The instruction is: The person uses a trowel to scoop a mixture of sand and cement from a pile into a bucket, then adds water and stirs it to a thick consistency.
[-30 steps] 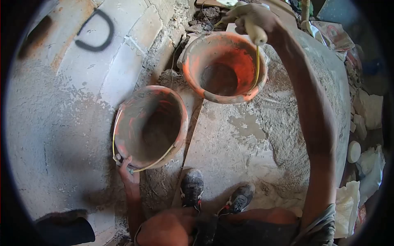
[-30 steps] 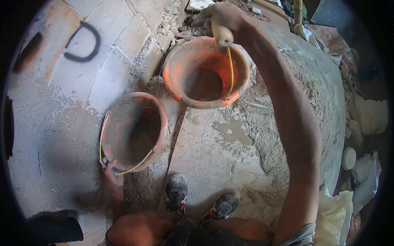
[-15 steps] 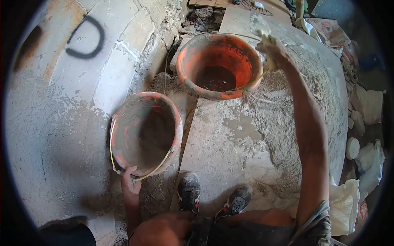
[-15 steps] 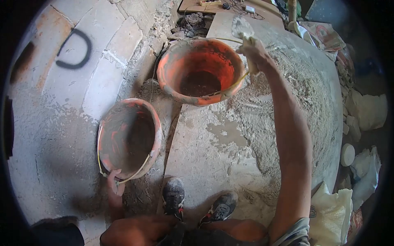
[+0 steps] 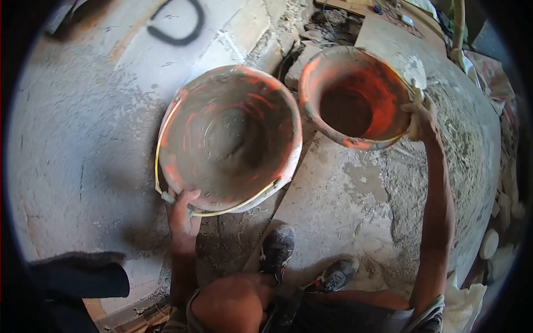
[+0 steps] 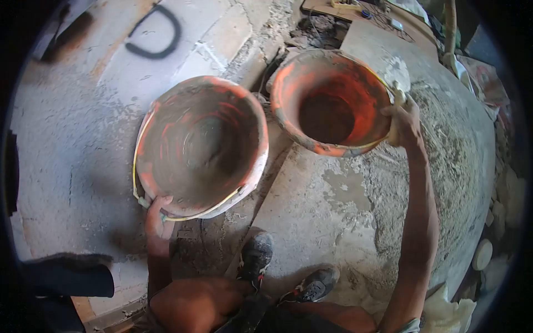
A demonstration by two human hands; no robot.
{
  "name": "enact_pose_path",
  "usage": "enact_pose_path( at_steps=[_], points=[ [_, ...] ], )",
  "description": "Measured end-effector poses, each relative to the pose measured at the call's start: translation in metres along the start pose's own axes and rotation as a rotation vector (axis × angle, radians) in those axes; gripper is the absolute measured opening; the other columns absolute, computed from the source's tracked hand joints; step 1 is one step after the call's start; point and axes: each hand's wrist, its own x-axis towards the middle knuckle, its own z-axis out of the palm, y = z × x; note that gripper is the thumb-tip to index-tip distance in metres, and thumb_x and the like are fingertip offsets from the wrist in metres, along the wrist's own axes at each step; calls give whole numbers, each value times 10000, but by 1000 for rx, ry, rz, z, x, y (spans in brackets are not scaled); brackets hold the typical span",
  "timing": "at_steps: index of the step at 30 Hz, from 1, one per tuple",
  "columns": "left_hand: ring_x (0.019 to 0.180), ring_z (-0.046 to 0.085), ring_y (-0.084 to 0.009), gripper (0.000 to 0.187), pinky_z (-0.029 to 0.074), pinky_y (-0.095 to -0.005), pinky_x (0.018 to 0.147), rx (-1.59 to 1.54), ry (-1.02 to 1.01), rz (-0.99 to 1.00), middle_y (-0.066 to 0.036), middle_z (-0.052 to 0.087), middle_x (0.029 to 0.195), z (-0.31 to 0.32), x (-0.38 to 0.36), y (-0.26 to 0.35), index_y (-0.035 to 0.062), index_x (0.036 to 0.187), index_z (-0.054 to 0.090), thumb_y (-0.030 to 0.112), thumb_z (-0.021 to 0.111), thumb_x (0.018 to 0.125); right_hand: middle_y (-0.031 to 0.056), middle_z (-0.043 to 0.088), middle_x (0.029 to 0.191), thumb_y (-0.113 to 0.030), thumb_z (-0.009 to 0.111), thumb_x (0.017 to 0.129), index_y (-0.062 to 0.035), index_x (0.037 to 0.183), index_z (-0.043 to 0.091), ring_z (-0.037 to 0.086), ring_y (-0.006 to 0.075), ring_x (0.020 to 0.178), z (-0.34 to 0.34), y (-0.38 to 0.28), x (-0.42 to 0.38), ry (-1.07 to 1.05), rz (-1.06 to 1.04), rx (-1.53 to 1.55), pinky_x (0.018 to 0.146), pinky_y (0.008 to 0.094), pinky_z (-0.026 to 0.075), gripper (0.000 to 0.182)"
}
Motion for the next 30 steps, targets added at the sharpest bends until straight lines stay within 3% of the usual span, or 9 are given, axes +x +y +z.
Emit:
enact_pose_path(
  at_steps=[2,5,8,13,15,21,24,30],
  points=[
    [1161,524,-212,638,422,-365,1001,125,-26,43,-96,529,1286,-4,8,8,27,1382,434,-51,578,766,113,636,960,24,663,672,46,1138,555,641,200,824,4,-7,-9,-13,-1,3,715,320,541,479],
    [1166,520,-210,678,419,-359,1004,68,-39,138,-95,524,1297,21,18,19,24,1413,408,-56,578,761,111,629,948,22,659,666,47,1122,551,635,200,809,0,-9,-16,-22,-9,-39,710,318,537,469],
    [1177,517,-212,722,428,-353,1002,49,-32,147,-103,513,1322,25,31,25,18,1438,382,-69,579,749,115,629,910,21,673,657,57,1068,561,634,198,746,-8,-9,-26,146,42,-115,670,325,535,428],
    [1248,471,-239,737,390,-383,1051,121,-88,205,-95,460,1399,52,60,24,31,1465,354,-39,577,766,123,637,884,41,673,648,69,1057,567,634,208,698,-25,-10,-30,176,98,-110,648,335,540,423],
    [1241,476,-223,731,399,-364,1041,108,-168,239,-90,462,1401,66,74,16,23,1458,373,-52,577,760,125,642,905,30,667,660,68,1086,565,636,212,721,-20,-16,-35,249,31,-100,667,337,539,440],
    [964,586,-137,541,480,-293,846,217,-162,269,-70,611,1157,88,112,-10,-24,1318,526,-76,597,784,124,644,909,-24,698,626,59,1098,578,635,219,751,-33,-31,-44,342,-48,-256,693,344,530,494],
    [774,594,-96,360,478,-252,677,201,-130,365,-59,657,957,115,120,-20,-72,1114,625,-109,602,756,123,643,905,-33,702,623,58,1090,580,634,219,745,-40,-29,-41,394,-56,-303,681,347,530,492],
    [794,619,-141,349,496,-278,695,483,-113,401,-98,659,964,156,152,-33,-94,1112,613,-67,627,764,126,642,880,-21,694,626,62,1022,583,619,200,718,-38,-28,-51,465,-34,-284,656,340,528,419]
  ],
)
